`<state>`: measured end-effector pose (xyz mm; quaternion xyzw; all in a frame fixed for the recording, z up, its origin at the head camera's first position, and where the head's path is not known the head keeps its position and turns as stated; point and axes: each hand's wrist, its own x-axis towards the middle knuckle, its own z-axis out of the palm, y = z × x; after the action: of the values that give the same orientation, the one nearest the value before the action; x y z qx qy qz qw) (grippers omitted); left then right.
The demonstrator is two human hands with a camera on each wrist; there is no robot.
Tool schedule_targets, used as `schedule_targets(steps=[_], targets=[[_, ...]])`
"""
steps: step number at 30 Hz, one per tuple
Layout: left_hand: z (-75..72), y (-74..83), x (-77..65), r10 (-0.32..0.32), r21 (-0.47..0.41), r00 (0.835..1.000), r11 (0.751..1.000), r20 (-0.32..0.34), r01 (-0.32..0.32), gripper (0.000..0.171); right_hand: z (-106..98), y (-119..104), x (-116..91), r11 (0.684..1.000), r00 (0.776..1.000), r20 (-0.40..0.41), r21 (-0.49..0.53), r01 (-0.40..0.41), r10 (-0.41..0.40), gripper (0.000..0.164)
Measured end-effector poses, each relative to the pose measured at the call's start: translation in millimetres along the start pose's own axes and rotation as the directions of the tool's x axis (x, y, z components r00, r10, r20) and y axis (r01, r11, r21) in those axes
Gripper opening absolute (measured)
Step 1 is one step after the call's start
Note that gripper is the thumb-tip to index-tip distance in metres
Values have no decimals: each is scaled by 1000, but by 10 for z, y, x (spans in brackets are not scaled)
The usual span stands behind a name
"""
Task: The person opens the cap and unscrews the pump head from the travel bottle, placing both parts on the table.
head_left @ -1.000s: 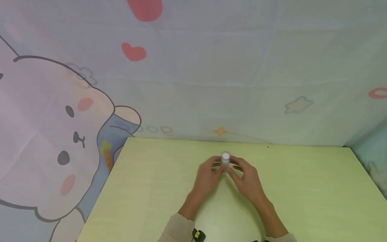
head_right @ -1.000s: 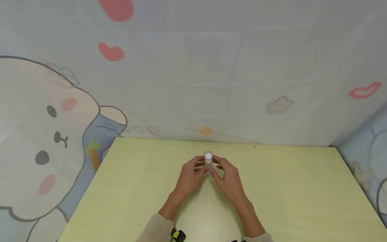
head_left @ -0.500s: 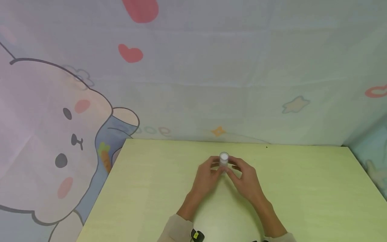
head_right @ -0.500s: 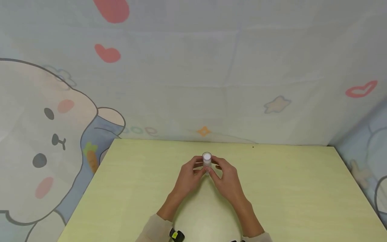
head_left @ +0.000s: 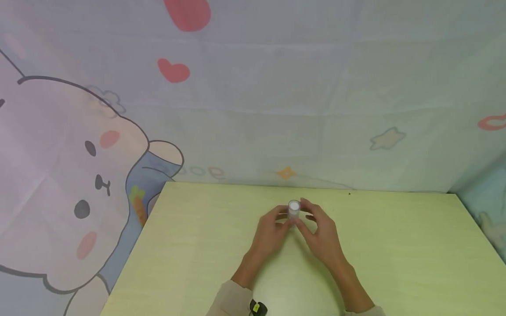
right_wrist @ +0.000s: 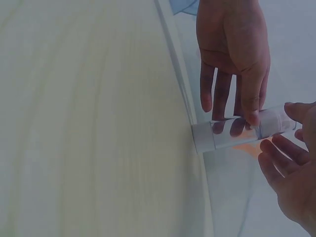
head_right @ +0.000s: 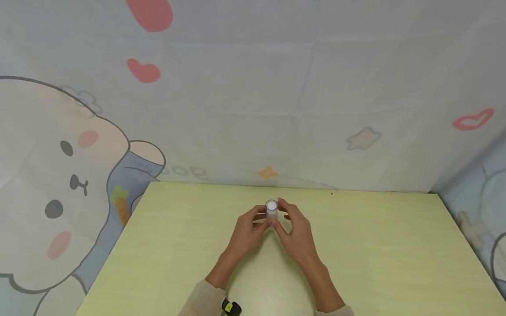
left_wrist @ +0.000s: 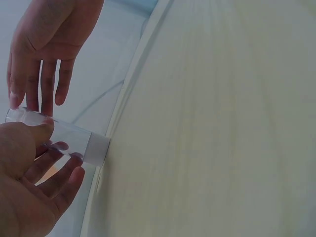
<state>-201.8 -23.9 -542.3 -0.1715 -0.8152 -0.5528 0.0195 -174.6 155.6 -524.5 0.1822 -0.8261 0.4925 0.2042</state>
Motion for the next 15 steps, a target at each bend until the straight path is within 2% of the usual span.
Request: schedule_targets(steps=[6,15], targets=[[11,3,10,2,17,1000,1000,0,-2,41,11,0,-1,1000,1000,-8,-19,24,-24,54],[9,5,-2,6,61,1000,998,11,-7,42,40,-7,-8,1000,999,-47,-7,4,-5,47]])
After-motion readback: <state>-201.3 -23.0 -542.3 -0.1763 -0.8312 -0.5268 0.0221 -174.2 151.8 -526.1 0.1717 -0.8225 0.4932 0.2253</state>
